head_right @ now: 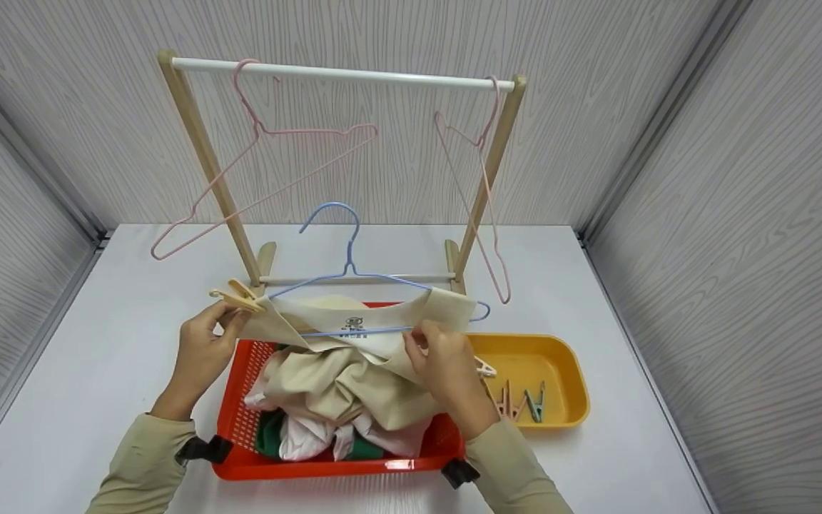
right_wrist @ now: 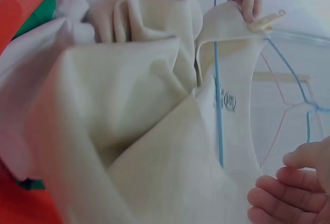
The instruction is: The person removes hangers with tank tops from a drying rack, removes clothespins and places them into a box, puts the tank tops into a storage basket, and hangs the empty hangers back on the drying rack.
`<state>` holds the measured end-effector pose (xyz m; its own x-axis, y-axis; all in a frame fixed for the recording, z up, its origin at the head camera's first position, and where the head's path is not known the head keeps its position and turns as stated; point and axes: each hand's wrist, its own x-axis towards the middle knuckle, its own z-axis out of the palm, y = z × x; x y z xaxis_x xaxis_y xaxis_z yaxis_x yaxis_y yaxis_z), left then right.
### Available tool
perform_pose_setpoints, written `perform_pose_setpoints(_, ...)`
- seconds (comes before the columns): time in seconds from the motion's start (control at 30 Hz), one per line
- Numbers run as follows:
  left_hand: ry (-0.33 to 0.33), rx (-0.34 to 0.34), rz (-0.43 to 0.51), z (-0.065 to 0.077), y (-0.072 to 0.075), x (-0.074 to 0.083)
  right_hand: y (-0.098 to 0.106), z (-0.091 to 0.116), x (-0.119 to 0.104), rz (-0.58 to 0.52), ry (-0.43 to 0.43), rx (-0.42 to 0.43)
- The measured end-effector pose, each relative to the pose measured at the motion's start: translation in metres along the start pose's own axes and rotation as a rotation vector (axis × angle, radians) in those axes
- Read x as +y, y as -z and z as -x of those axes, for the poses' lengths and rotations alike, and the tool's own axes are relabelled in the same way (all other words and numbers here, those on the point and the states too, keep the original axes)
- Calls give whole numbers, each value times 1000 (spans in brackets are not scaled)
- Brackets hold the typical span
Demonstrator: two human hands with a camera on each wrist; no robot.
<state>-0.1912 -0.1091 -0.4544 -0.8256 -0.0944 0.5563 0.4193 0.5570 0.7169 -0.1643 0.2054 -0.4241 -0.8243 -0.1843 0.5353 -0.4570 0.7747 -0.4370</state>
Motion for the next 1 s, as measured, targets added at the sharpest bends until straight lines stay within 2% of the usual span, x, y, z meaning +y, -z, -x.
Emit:
perform_pose_setpoints(0.17,-5,1,0,0,0,1,-12,-9,-20,-57,89,-25)
perform_pose_setpoints(0.43,-6,-3,8,0,1,2,-25,-21,-40,-46,275,13)
perform_pose_setpoints(0.67,-12,4,8,0,0,2,-35,-28,-61,-66,435,-21)
perform_pose_setpoints(1.0,-4,-4,9,0,-1,5,-41,-41,-84,-77,545,-34)
